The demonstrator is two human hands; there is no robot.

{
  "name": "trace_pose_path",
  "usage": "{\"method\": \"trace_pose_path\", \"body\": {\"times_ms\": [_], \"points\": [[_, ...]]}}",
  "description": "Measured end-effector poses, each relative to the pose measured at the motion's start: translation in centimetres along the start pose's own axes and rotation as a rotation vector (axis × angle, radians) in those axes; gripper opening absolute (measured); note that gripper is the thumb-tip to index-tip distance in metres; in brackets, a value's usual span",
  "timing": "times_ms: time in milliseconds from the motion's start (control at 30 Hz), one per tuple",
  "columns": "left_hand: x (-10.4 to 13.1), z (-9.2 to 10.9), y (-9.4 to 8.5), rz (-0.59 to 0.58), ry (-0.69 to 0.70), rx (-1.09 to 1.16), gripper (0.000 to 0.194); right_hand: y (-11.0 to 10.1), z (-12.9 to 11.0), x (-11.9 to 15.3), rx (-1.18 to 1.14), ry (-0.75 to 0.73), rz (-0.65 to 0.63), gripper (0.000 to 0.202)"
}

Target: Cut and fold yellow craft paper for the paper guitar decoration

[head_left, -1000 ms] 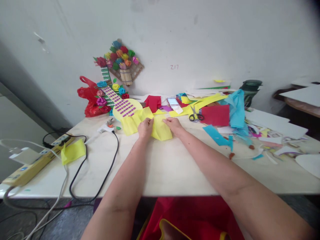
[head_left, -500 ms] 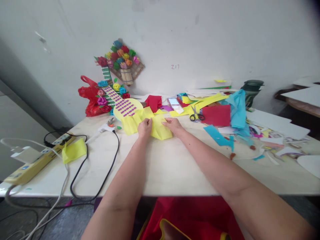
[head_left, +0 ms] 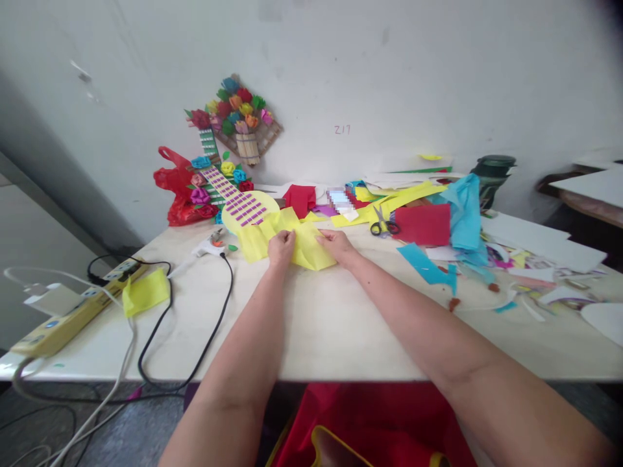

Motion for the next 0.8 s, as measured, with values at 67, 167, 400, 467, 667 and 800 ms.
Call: {"method": "trace_pose_path", "body": {"times_ms": [67,167,400,467,667,800], "points": [[-0.1,-0.1,0.0,0.013,0.005,0.023,0.029,0.0,-0.1,0.0,-0.006,-0.021,-0.003,0.031],[-0.2,-0.2,0.0,0.031,0.011,0.049,0.029,0.1,-0.2,0.0,-0.02,-0.046,-0.015,0.034],[-0.3,-0.7,0.4,0.029,-0.025,0.13,0.029,0.0,-0.3,0.0,-0.027,-0.059,-0.003,0.031],[-0.4,-0.9,0.5,0.026,-0.035,0.149,0.029,0.0,-0.2,0.1,-0.018,-0.057,-0.011,0.03],[-0.3,-1.3,0.8,0.002,-0.07,0.207,0.029,-0.2,0.2,0.1,0.017,-0.007,0.004,0.028],[-0.3,-1.1,0.9,-0.009,-0.08,0.247,0.028,-0.4,0.1,0.1,0.036,-0.013,0.033,0.025]]}}
Point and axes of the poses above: each hand's wrist, its own x-axis away from the middle knuckle, its own y-axis out of the palm, z = x × y, the point moved 8 cm from there along -x, towards the middle knuckle, and after that the axes turned 13 degrees about z, right-handed, at the moved point
